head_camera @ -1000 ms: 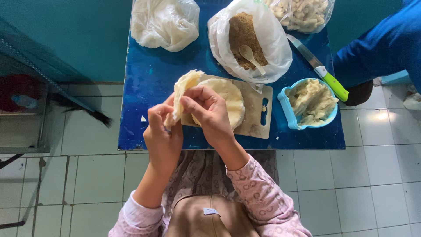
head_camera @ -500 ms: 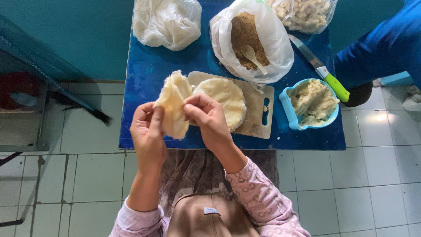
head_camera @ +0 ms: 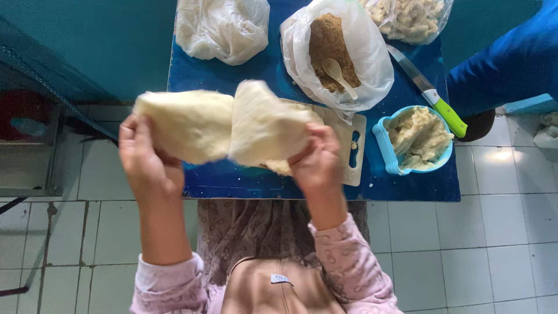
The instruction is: The person presses and flattens dough on a small cutting board, stretches thin dough sheets by hand, and layers the stretched sheets onto round dough discs on the table. Near the end they pick up a knife and cut through a stacked dough piece on the board, then handle the cut pieces.
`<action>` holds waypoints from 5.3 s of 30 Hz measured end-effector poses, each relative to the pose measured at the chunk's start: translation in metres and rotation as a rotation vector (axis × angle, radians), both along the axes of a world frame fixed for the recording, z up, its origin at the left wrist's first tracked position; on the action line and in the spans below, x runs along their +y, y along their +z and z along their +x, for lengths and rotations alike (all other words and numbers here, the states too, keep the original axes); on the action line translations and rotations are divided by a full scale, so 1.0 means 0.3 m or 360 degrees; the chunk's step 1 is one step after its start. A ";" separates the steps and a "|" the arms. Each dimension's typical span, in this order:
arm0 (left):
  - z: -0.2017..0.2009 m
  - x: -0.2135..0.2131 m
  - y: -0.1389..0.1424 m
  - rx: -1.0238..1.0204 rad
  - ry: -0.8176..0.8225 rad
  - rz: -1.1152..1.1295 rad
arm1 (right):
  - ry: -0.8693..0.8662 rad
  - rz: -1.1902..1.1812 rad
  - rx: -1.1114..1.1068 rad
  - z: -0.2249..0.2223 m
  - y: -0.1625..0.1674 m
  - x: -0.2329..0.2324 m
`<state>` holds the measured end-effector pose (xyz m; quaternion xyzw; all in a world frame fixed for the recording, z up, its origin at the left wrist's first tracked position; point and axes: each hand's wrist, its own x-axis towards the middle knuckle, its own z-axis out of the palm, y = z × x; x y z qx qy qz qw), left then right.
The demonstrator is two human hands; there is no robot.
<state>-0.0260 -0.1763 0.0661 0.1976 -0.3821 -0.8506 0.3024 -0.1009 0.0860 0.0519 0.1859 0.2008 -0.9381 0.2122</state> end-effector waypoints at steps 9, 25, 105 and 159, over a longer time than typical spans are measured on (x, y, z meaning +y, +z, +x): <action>-0.261 -0.005 -0.004 0.0252 -0.0353 -0.0233 | -0.0379 -0.0108 0.0617 -0.042 0.121 0.346; -0.035 0.319 -0.075 -0.0005 -0.1045 -0.0190 | -0.0264 0.2393 0.2364 0.112 0.155 0.176; 0.185 0.318 0.042 -0.0262 -0.0496 -0.0891 | 0.0294 0.1021 0.1311 0.244 0.035 -0.138; 0.095 0.104 -0.003 -0.0404 -0.0439 -0.0937 | -0.0078 0.1242 0.1165 0.078 0.179 0.379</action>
